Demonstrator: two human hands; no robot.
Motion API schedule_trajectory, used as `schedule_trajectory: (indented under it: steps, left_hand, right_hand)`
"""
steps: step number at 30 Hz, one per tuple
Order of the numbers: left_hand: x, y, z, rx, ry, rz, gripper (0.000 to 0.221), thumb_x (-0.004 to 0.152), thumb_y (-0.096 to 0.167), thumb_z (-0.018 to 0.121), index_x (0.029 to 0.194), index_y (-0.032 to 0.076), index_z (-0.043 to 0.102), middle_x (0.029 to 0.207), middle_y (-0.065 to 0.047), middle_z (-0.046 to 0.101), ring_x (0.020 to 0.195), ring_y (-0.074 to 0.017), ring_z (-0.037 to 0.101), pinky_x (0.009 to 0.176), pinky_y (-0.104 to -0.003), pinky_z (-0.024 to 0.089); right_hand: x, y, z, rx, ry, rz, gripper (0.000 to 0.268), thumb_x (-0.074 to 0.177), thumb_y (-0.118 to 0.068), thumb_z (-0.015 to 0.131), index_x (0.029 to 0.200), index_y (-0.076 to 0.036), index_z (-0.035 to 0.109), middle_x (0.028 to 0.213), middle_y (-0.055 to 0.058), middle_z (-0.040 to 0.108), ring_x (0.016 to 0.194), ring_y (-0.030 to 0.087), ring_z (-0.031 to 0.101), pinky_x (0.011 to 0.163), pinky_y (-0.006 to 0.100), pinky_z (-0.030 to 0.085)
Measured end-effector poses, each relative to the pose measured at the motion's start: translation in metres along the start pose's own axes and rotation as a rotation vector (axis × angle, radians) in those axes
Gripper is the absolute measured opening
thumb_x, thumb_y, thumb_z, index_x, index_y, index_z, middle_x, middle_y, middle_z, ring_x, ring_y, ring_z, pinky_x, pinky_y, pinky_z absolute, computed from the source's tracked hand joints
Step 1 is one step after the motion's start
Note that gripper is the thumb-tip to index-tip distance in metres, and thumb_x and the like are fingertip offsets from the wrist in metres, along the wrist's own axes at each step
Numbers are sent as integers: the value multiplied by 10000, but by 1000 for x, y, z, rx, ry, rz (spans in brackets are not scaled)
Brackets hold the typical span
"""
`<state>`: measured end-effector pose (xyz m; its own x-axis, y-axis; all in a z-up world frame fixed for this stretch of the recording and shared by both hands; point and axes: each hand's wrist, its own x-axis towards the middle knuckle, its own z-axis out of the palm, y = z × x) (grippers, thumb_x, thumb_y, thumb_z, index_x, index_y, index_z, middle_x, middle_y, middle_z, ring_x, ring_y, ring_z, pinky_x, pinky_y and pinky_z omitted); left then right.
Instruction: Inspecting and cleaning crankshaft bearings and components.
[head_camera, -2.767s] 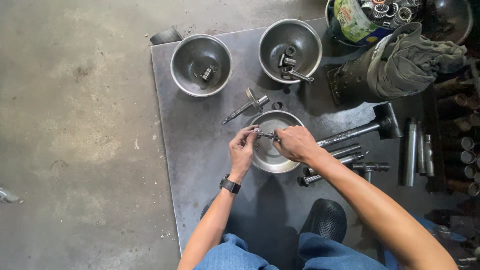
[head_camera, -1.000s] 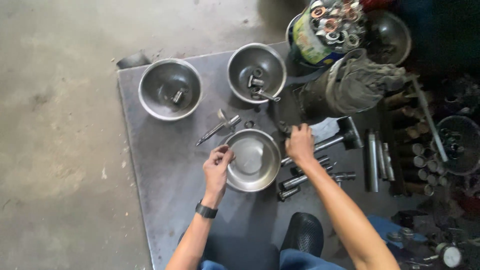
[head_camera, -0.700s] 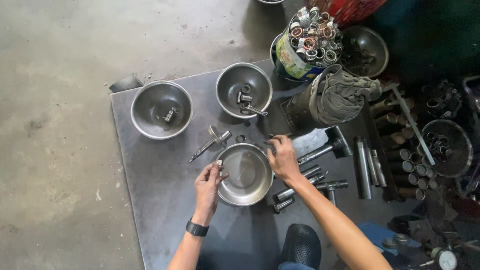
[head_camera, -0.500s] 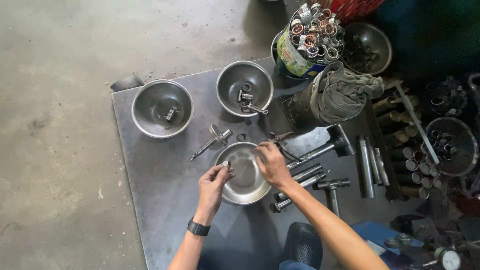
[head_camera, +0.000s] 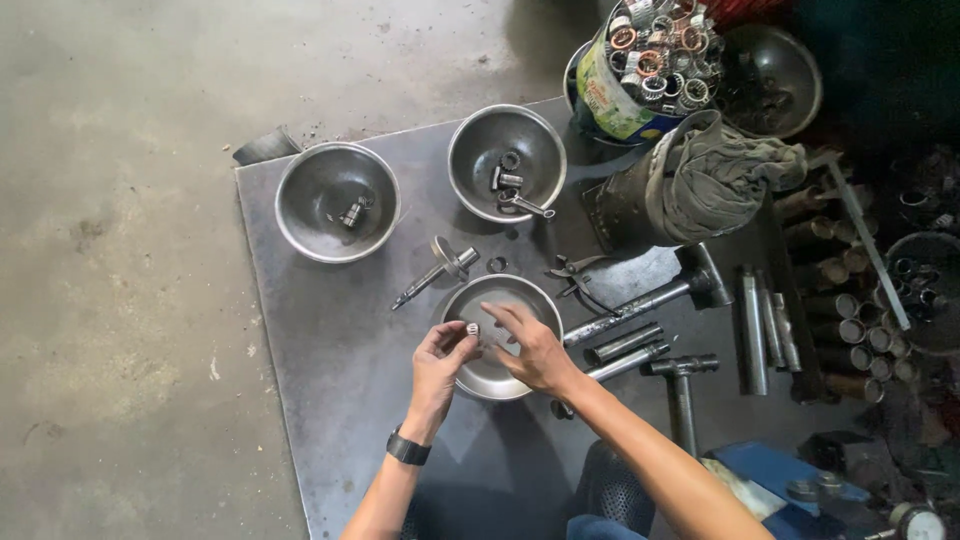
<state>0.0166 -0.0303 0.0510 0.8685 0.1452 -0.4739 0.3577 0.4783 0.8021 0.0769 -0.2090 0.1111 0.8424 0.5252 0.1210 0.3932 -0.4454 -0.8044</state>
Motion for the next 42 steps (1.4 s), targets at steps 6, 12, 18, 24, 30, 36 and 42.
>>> schedule_trajectory:
  steps: [6, 12, 18, 24, 30, 36, 42]
  left_hand:
    - [6, 0, -2, 9, -41, 1, 358, 886, 86, 767, 1196, -50, 651, 1133, -117, 726, 1006, -170, 707, 898, -305, 598]
    - [26, -2, -5, 361, 72, 137, 277, 935, 112, 743, 1192, 11, 719, 1063, -108, 767, 940, -147, 694, 835, -298, 565]
    - [48, 21, -8, 506, 215, 389, 225, 938, 89, 707, 1150, 17, 691, 1148, -71, 714, 1022, -150, 716, 851, -292, 599]
    - [49, 14, -17, 509, 252, 314, 212, 945, 82, 696, 1149, 24, 696, 1138, -62, 728, 1011, -150, 715, 815, -288, 586]
    - [49, 2, -24, 480, 245, 294, 205, 956, 91, 688, 1149, 23, 695, 1123, -56, 714, 1023, -138, 702, 824, -276, 588]
    - [49, 2, -24, 442, 233, 293, 209, 961, 95, 687, 1156, 17, 694, 1126, -51, 703, 1023, -136, 694, 824, -277, 587]
    - [45, 23, -15, 442, 120, 357, 260, 969, 63, 658, 1225, 24, 673, 1234, -57, 702, 1065, -145, 697, 880, -284, 596]
  right_hand:
    - [6, 5, 10, 128, -97, 25, 515, 826, -40, 763, 1314, -73, 602, 1244, 148, 648, 1055, 308, 699, 847, 363, 611]
    - [44, 37, 5, -46, -45, -2, 460, 784, 19, 730, 1231, -52, 642, 1197, 170, 650, 1079, 331, 674, 869, 375, 592]
    - [108, 68, 6, -436, -61, -52, 403, 826, -13, 674, 1228, -29, 654, 1173, 138, 678, 1021, 326, 657, 836, 424, 561]
    - [124, 89, 31, -599, -169, -31, 372, 816, -18, 617, 1184, -30, 667, 1127, 104, 689, 983, 299, 667, 773, 415, 572]
    - [128, 100, 29, -577, -219, 8, 327, 864, -30, 610, 1184, -50, 678, 1049, 107, 711, 927, 306, 682, 767, 428, 567]
    - [129, 107, 27, -399, -215, 6, 387, 828, -79, 668, 1215, -81, 691, 1112, 120, 737, 970, 333, 694, 831, 452, 554]
    - [136, 72, 9, -331, -211, -13, 517, 796, -28, 698, 1310, -67, 664, 1183, 144, 725, 958, 352, 698, 806, 448, 547]
